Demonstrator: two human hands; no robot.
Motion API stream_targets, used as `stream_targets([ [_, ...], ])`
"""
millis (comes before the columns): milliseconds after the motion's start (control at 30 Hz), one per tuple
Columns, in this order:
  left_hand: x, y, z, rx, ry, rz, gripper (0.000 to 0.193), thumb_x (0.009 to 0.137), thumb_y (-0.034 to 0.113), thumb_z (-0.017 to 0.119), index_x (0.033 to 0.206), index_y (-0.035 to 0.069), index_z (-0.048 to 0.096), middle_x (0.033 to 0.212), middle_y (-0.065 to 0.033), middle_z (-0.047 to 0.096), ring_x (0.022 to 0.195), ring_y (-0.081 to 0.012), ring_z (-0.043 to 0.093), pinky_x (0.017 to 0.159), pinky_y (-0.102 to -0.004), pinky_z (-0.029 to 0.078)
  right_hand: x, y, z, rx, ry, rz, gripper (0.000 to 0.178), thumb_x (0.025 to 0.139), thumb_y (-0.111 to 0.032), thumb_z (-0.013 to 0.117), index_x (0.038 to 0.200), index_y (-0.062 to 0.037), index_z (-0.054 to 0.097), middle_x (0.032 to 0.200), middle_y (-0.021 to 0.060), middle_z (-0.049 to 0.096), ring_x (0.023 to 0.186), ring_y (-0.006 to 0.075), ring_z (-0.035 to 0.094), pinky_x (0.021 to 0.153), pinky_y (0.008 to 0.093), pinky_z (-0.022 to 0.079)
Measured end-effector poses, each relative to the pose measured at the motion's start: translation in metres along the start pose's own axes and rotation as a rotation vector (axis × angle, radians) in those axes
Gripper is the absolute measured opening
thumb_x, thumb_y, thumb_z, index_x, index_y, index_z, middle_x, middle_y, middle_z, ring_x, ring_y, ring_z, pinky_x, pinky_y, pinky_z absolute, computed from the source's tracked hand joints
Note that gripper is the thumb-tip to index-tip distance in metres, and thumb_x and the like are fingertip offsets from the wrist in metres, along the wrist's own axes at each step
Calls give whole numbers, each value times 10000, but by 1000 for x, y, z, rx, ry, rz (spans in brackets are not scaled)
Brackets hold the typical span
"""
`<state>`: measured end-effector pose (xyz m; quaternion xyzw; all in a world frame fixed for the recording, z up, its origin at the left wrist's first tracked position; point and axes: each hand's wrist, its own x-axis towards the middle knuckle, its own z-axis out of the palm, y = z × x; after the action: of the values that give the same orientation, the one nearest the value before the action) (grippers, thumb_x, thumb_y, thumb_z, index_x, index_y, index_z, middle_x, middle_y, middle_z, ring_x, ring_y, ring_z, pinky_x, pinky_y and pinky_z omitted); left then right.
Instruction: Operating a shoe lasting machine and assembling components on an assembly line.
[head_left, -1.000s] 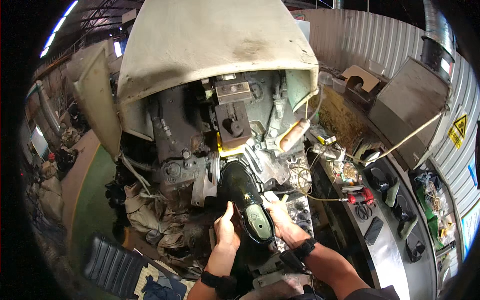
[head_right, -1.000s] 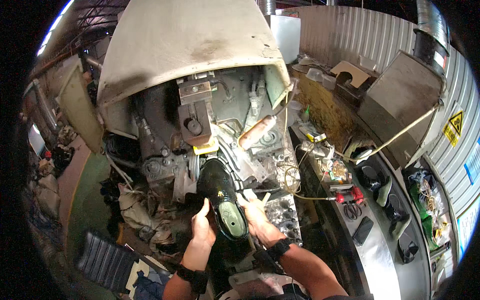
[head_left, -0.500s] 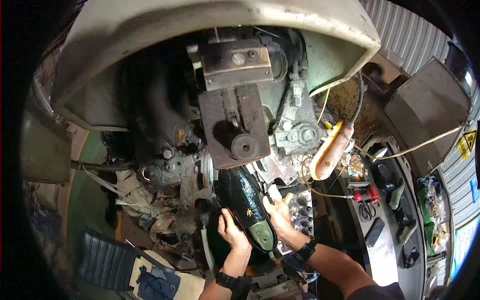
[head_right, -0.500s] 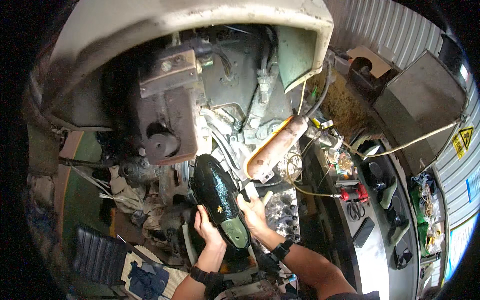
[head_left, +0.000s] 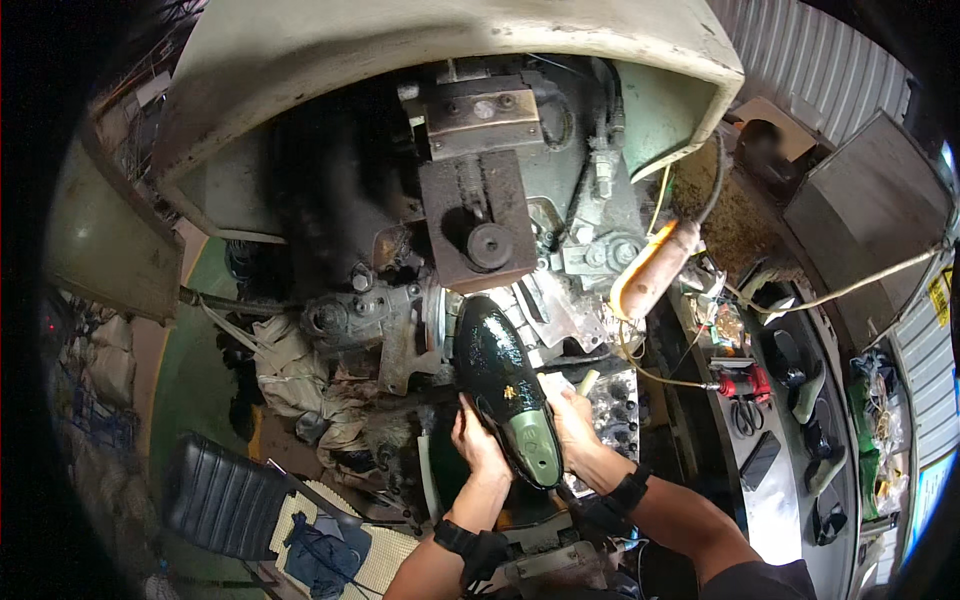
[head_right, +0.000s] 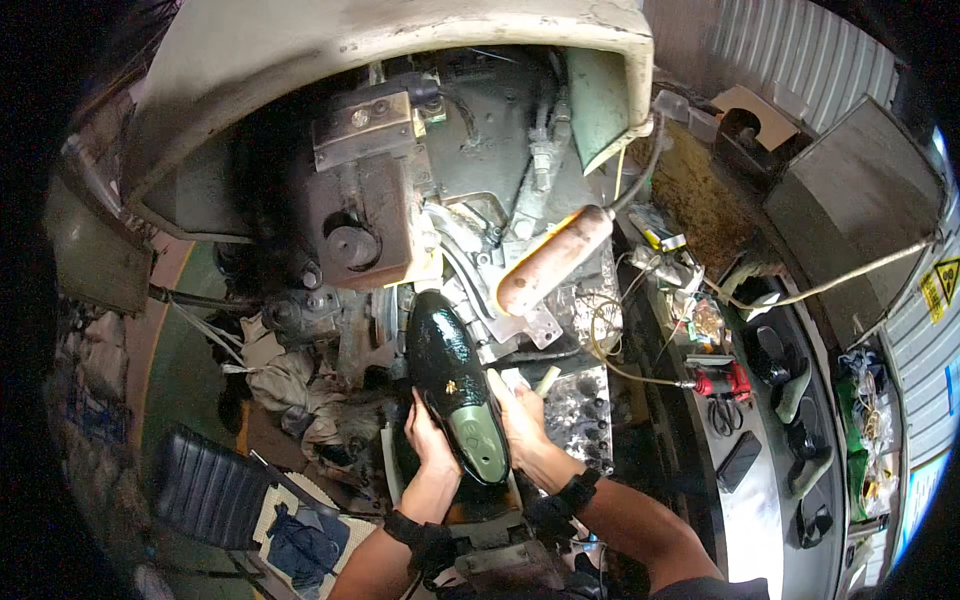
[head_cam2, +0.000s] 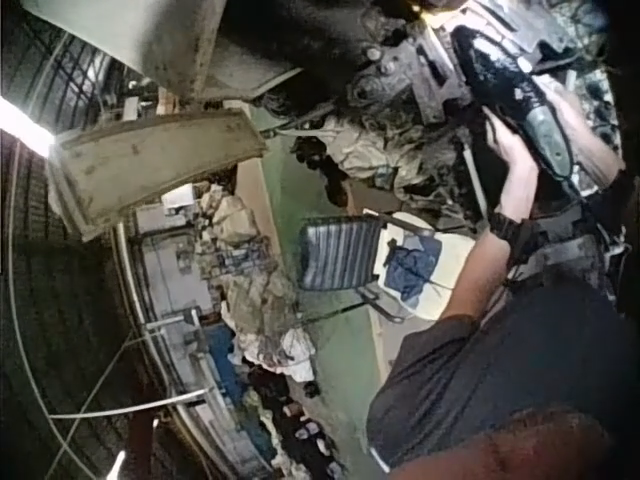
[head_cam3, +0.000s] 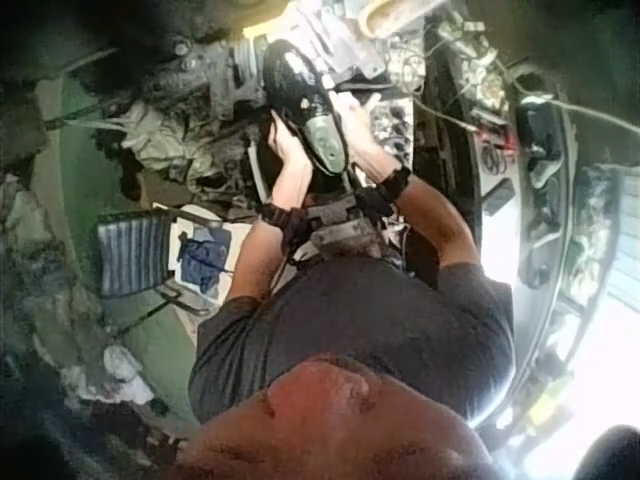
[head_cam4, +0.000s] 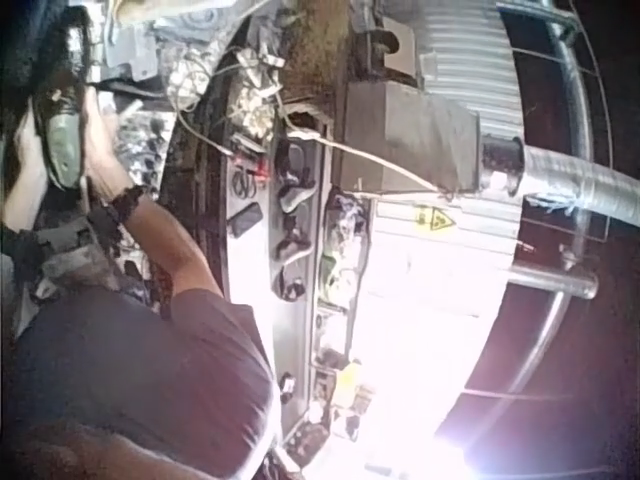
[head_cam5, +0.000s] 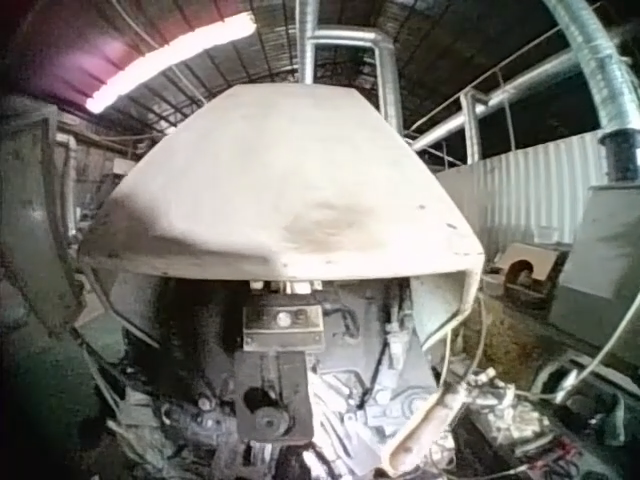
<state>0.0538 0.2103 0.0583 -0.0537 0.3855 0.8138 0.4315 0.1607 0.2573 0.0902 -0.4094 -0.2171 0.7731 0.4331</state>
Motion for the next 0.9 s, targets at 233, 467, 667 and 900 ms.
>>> stream_targets([
  [233,-6,9,5,65,14,-14,398,1043,367,531,1186,13,644,1136,-78,690,960,-208,661,864,-339,539,7,2,-3,62,-112,-26,241,964,-192,686,1143,-53,603,957,37,680,776,125,653,664,284,548],
  [467,50,55,-142,750,306,729,280,948,97,636,1194,-37,634,1173,-105,661,1032,-204,626,916,-340,486,-9,-4,-26,-263,-183,-69,396,1045,-421,499,1220,-70,550,1103,30,624,969,121,601,831,284,497],
  [667,55,69,-229,984,253,193,505,810,-59,624,1314,-50,593,1273,-146,651,1148,-254,610,985,-332,448,-4,13,-26,-153,-235,-22,326,1064,-378,423,1218,-119,547,1142,26,603,1041,127,581,914,307,488],
  [900,53,51,-327,1079,341,52,362,803,74,663,1144,-39,710,1190,-143,702,1069,-277,655,969,-345,468,-13,21,-16,-233,-240,-129,227,1060,-325,444,1067,-130,559,994,-10,565,950,99,558,856,283,469],
])
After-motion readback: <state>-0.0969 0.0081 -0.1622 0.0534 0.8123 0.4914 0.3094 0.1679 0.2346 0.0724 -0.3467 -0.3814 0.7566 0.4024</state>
